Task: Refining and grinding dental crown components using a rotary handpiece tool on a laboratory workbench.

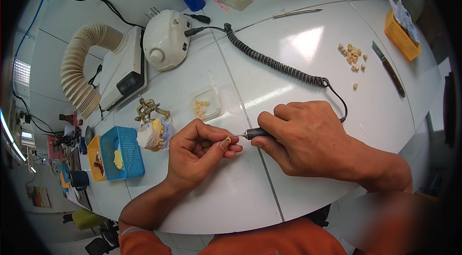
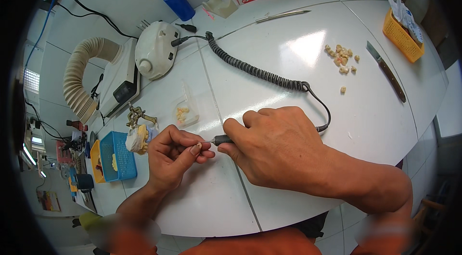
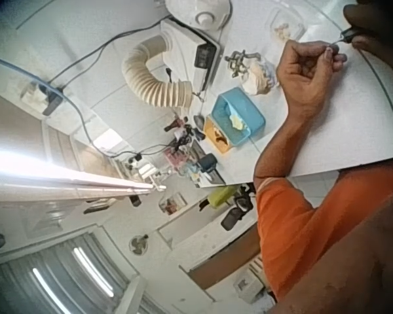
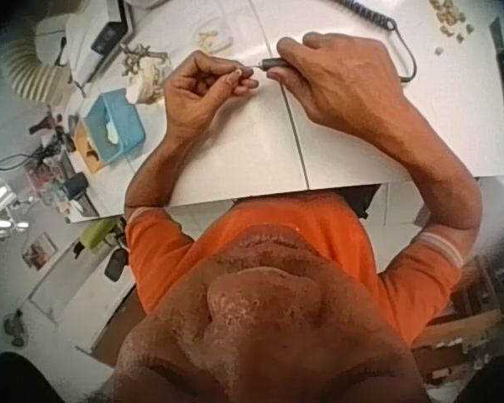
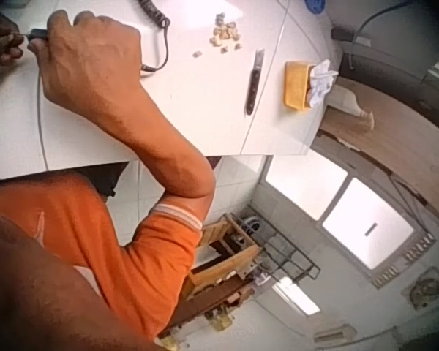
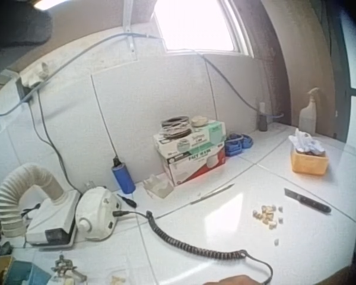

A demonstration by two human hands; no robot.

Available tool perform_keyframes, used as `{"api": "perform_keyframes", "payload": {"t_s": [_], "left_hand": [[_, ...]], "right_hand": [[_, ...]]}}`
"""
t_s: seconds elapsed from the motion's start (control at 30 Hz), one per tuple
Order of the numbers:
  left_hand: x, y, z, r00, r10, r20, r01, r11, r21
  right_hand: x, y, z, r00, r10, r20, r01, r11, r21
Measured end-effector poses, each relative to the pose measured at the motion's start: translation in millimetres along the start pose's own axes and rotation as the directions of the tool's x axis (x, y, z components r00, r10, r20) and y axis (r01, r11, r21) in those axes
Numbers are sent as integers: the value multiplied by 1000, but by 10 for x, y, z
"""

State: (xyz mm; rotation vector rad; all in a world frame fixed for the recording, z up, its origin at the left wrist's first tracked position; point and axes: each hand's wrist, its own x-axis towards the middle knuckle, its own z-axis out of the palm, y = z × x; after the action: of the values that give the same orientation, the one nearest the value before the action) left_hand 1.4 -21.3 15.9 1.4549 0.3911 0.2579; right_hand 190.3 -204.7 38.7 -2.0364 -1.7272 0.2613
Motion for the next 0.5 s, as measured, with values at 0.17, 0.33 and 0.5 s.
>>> {"api": "perform_keyframes", "payload": {"t_s": [0.17, 0.33, 0.5], "left_hand": [[-3, 11, -37, 1000, -13, 28, 12, 999, 34], [-1, 14, -50, 998, -25, 56, 23, 999, 33], [-3, 10, -50, 998, -32, 50, 30, 999, 42]], "right_hand": [[7, 6, 1, 1000, 3, 24, -4, 1000, 4], [0, -7, -2, 1000, 0, -2, 0, 1000, 3], [5, 9, 19, 1000, -19, -14, 20, 1000, 6]]}}
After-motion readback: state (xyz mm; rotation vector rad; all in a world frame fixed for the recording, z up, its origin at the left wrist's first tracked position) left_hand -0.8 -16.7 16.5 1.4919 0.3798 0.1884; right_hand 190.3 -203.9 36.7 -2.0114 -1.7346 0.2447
